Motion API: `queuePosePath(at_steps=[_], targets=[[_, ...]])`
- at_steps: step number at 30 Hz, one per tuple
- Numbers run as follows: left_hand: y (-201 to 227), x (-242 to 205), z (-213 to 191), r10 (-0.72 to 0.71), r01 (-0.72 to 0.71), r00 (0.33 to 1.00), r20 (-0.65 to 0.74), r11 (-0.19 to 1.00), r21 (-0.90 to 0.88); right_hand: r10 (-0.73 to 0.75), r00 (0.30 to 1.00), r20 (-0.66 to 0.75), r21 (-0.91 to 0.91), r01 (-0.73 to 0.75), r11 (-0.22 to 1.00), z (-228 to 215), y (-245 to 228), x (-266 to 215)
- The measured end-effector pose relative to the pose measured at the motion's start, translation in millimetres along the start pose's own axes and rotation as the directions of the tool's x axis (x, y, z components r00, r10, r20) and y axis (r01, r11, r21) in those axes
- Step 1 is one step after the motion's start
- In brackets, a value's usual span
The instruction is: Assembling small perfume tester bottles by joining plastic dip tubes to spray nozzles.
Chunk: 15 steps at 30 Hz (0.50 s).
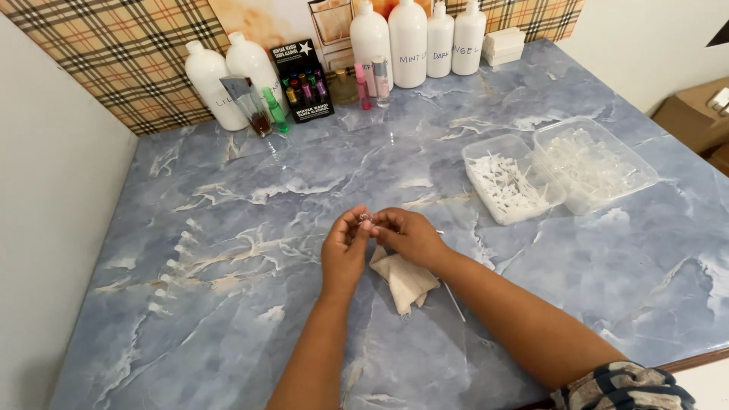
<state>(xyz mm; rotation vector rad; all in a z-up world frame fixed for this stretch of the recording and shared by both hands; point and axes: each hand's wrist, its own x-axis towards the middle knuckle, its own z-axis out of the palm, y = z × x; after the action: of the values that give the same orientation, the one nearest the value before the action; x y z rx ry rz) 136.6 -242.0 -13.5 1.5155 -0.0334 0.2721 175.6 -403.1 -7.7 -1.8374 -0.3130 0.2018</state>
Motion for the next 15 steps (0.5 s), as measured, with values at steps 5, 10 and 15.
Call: queuePosePath(at_steps=[5,10,15], targets=[[4,-7,2,0.005,-0.004,0.997,0.078,1.0,-0.013,0.052,0.998,-0.024,-0.019,-0.052,0.998,-2,-8,-7],[-4,-6,-1,0.027,-0.025,0.995,0.092,0.999,-0.023,-0.077,0.996,-0.037,-0.171,0.069,0.983,1,-16,-16],[-5,-6,0,0.103,-0.103,0.993,0.062,0.995,-0.008,-0.139,0.988,-0.073,-0.226,0.12,0.967,2,-7,-13]])
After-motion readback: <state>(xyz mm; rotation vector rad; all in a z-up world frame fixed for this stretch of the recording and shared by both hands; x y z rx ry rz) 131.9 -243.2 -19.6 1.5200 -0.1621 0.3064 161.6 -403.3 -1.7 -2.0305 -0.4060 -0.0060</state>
